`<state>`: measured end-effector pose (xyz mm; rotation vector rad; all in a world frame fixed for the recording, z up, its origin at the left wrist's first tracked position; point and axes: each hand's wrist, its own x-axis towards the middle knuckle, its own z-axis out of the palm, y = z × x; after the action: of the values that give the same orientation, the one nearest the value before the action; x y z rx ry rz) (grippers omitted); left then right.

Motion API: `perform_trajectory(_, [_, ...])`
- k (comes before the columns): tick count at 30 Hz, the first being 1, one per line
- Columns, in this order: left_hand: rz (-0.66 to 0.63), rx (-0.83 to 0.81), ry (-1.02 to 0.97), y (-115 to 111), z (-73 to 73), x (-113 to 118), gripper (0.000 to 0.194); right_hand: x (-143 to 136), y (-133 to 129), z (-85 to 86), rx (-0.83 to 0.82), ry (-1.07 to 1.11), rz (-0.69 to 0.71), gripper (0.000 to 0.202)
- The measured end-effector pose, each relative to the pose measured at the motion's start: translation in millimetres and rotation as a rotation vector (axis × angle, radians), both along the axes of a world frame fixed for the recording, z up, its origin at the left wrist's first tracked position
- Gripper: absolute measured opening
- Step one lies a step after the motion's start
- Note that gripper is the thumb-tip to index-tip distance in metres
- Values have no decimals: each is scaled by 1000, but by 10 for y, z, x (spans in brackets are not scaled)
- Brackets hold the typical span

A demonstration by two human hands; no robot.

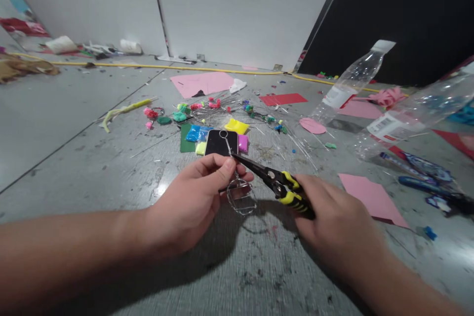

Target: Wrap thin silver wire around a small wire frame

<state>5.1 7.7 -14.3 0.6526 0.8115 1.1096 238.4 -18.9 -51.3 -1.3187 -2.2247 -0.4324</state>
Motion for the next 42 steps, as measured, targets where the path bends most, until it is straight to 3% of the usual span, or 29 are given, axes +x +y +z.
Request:
perform_trajectory(7, [-34,-14,-52,-48,40,-35,17,-16,89,-59,-71,-4,-74,25])
perform_trajectory(11, [-52,3,-70,-85,63,-44,19,-70,103,-89,-83,192,-134,12])
perform_trajectory(18, [-52,33,-10,-64,43,-35,29,-129,73,12,-148,365,-112,47])
perform_trajectory(22, [-54,40,26,-55,35,-44,30,-114,20,36,-312,452,-123,49])
perform_trajectory(29, [-18,29,53,-46,51,-63,19,-115,-114,131,-323,534,-184,47])
perform_trajectory(36, [-34,41,55,-36,74,-70,20,-124,-141,159,-551,717,-129,33])
perform_trajectory(42, [-34,171,38,-13,138,-84,30,-277,-174,205,-445,626,29,34])
